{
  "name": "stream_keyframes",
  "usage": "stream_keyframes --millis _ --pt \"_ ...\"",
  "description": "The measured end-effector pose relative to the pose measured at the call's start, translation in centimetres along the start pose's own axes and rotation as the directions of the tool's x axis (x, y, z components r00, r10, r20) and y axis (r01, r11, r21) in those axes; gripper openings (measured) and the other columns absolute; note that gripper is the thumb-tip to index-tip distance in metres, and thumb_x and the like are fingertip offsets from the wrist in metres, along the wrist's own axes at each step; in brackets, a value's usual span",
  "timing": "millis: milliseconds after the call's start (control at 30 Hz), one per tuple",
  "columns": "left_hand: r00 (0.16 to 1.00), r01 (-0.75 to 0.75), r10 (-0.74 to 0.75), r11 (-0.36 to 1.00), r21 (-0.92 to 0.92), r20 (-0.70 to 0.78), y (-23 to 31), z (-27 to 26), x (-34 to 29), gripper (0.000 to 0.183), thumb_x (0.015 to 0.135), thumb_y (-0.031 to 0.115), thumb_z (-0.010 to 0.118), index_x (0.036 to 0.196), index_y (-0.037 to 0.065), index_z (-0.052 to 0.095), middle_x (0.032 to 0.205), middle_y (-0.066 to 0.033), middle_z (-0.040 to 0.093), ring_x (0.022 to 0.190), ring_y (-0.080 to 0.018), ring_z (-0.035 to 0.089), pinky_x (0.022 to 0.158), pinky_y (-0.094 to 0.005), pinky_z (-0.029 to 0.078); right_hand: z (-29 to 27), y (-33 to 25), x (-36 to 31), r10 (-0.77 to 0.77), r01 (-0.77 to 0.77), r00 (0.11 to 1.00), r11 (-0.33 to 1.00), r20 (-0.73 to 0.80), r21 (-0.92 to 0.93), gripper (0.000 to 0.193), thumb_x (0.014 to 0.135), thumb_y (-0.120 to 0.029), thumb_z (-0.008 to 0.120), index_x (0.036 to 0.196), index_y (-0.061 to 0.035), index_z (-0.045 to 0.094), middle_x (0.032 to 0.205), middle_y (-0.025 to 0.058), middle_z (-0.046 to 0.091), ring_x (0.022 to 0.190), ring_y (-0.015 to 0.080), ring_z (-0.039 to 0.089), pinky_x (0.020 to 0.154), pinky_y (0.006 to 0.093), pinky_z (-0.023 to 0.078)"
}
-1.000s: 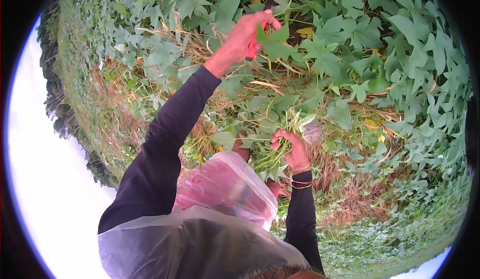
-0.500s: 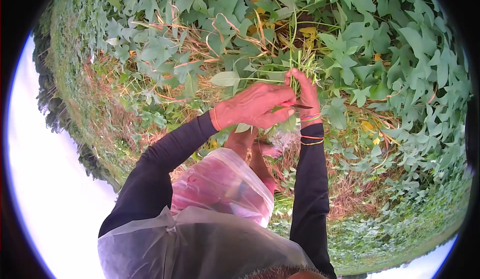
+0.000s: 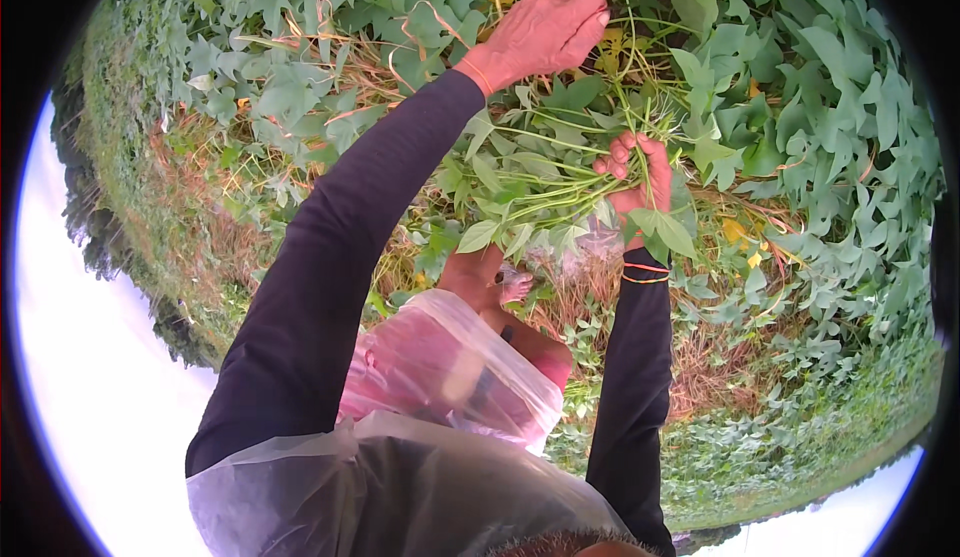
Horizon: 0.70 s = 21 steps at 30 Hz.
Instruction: The person harvests leafy greens in a field using a knife, cutting the stems from the plants and gathering them into a bundle by hand.
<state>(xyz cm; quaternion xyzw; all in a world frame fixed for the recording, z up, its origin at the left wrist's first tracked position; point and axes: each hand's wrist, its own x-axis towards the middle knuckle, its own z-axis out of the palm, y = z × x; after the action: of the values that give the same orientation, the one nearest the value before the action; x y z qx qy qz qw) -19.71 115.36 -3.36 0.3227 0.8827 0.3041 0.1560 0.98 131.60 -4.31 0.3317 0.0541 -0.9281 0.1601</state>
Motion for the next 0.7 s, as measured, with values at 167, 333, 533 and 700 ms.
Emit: stream_keyframes --millis 167,333,533,700 --pt "0.859 0.419 -0.465 0.879 0.227 0.216 -7.9 1.1 -5.6 0.034 0.097 0.035 0.054 0.106 0.005 0.068 0.096 -0.0173 0.07 0.083 -0.0355 0.067 0.076 -0.0451 0.053 0.4 2.4 -0.1 0.006 -0.003 0.994 1.0 0.11 -0.025 0.022 0.095 -0.027 0.055 0.084 -0.0085 0.056 0.072 0.0032 0.054 0.059 0.0148 0.049 0.076 0.0354 0.045" --pt "0.575 0.788 -0.452 0.085 -0.609 0.682 3.1 1.4 -12.1 0.036 0.102 0.037 0.052 0.098 0.003 0.062 0.072 -0.0041 0.063 0.047 -0.005 0.045 0.043 -0.0197 0.038 -1.1 4.4 -7.4 0.023 -0.012 0.998 0.986 0.064 -0.165 0.022 0.093 -0.026 0.057 0.082 -0.007 0.056 0.071 0.0032 0.053 0.06 0.0137 0.048 0.075 0.0343 0.044" --pt "0.593 0.755 -0.413 -0.014 -0.656 0.692 9.6 2.1 -19.2 0.034 0.1 0.037 0.055 0.1 0.004 0.06 0.073 -0.0075 0.065 0.045 -0.0044 0.046 0.036 -0.0192 0.034 -2.3 10.7 -14.4 0.115 -0.116 0.993 0.937 -0.023 -0.33 0.029 0.092 -0.03 0.058 0.079 -0.0033 0.057 0.071 0.0047 0.051 0.06 0.0152 0.044 0.074 0.0343 0.041" --pt "0.375 0.905 -0.269 -0.103 -0.414 0.887 12.5 1.8 -22.4 0.031 0.099 0.036 0.056 0.101 0.006 0.06 0.078 -0.006 0.065 0.045 -0.0046 0.046 0.034 -0.0207 0.035 -3.2 13.5 -18.8 0.196 -0.171 0.98 0.931 0.044 -0.322 0.033 0.089 -0.035 0.06 0.078 -0.0035 0.055 0.07 0.0029 0.048 0.062 0.0141 0.042 0.075 0.0311 0.037"
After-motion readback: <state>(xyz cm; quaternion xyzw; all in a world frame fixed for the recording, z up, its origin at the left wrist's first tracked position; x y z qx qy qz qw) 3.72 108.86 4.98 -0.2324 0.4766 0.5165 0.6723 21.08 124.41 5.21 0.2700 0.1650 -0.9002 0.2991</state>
